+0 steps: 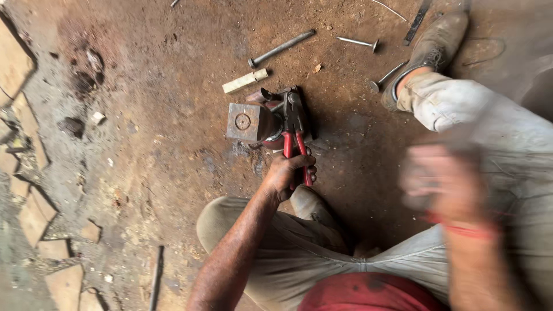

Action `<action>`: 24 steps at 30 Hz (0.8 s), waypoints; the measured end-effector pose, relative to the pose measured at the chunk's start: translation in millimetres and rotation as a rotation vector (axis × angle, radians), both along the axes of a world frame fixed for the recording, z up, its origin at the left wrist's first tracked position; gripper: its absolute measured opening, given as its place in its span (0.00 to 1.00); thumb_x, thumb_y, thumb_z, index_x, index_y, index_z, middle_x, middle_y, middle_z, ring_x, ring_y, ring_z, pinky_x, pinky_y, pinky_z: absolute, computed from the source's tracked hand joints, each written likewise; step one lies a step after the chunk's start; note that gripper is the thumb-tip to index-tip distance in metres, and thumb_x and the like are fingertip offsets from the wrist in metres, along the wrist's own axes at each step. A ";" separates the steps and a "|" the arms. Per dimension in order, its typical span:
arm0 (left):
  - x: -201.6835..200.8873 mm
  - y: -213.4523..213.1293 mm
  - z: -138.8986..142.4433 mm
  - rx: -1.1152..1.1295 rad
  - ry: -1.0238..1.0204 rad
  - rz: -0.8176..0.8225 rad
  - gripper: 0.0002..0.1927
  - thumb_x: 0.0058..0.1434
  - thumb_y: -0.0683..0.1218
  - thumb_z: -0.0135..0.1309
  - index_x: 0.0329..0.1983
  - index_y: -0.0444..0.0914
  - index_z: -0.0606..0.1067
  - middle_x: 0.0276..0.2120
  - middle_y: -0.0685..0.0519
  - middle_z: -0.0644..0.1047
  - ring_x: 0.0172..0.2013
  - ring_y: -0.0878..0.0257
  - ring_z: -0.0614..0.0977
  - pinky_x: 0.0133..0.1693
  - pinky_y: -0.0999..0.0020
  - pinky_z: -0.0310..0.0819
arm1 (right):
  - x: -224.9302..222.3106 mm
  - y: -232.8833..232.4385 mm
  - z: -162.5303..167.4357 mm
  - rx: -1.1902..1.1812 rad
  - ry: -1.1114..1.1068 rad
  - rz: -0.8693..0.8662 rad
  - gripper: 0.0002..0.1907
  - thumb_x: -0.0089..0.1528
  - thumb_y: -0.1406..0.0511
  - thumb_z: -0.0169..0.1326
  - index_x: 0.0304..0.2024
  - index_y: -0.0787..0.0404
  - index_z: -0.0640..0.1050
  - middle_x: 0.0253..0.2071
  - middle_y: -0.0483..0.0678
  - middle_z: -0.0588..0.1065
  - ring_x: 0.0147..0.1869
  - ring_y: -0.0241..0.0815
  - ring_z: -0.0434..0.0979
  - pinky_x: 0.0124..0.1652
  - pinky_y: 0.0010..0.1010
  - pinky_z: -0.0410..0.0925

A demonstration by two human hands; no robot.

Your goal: The person sits on the ground and uses pliers and a hammer to adjust and strike a bolt on a red mechanical device. Another person assists by holding the device steady. The person repeatedly tightens and hits the bolt while the device remains on the floor.

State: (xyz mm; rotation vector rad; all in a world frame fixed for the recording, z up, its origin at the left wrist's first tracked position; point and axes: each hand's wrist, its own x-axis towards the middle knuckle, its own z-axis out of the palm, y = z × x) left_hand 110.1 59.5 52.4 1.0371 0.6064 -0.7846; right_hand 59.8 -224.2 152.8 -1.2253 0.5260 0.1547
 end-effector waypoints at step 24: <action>-24.5 39.7 -76.9 0.225 -0.164 -0.167 0.11 0.59 0.40 0.56 0.43 0.32 0.70 0.25 0.51 0.75 0.21 0.61 0.76 0.24 0.65 0.73 | 8.9 64.4 -62.4 0.074 0.079 0.236 0.09 0.63 0.65 0.56 0.31 0.60 0.71 0.19 0.38 0.62 0.17 0.28 0.58 0.16 0.27 0.55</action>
